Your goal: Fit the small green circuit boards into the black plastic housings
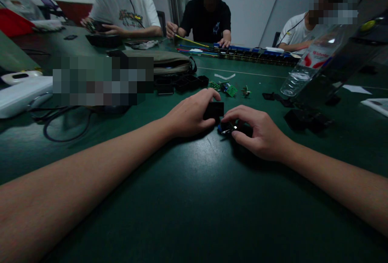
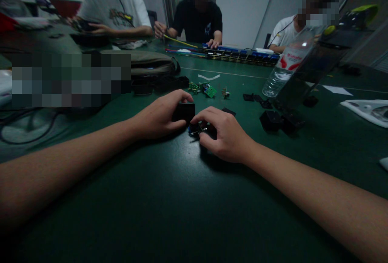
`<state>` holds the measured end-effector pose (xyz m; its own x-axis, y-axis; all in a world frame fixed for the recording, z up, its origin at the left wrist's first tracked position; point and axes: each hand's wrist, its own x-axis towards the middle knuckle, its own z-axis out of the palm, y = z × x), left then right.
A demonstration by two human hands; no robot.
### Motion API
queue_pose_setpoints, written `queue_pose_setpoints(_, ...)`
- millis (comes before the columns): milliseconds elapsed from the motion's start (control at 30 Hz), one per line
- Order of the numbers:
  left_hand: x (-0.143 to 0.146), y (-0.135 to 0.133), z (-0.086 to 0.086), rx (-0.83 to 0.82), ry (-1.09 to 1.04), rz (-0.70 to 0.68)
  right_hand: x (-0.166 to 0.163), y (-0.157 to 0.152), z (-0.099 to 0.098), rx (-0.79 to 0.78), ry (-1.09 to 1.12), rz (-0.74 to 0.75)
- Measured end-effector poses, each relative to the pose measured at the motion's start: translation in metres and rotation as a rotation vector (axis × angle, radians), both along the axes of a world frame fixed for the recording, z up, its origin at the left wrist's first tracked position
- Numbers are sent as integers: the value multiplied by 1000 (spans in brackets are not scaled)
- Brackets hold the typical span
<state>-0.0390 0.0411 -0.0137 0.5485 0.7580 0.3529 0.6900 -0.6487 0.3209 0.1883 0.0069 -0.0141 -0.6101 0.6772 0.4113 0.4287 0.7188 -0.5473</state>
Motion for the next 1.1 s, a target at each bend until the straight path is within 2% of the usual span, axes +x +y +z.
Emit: queue_pose_setpoints(1100,1,-1,1,-62,15,17,-2,0,0,37,-21,-82)
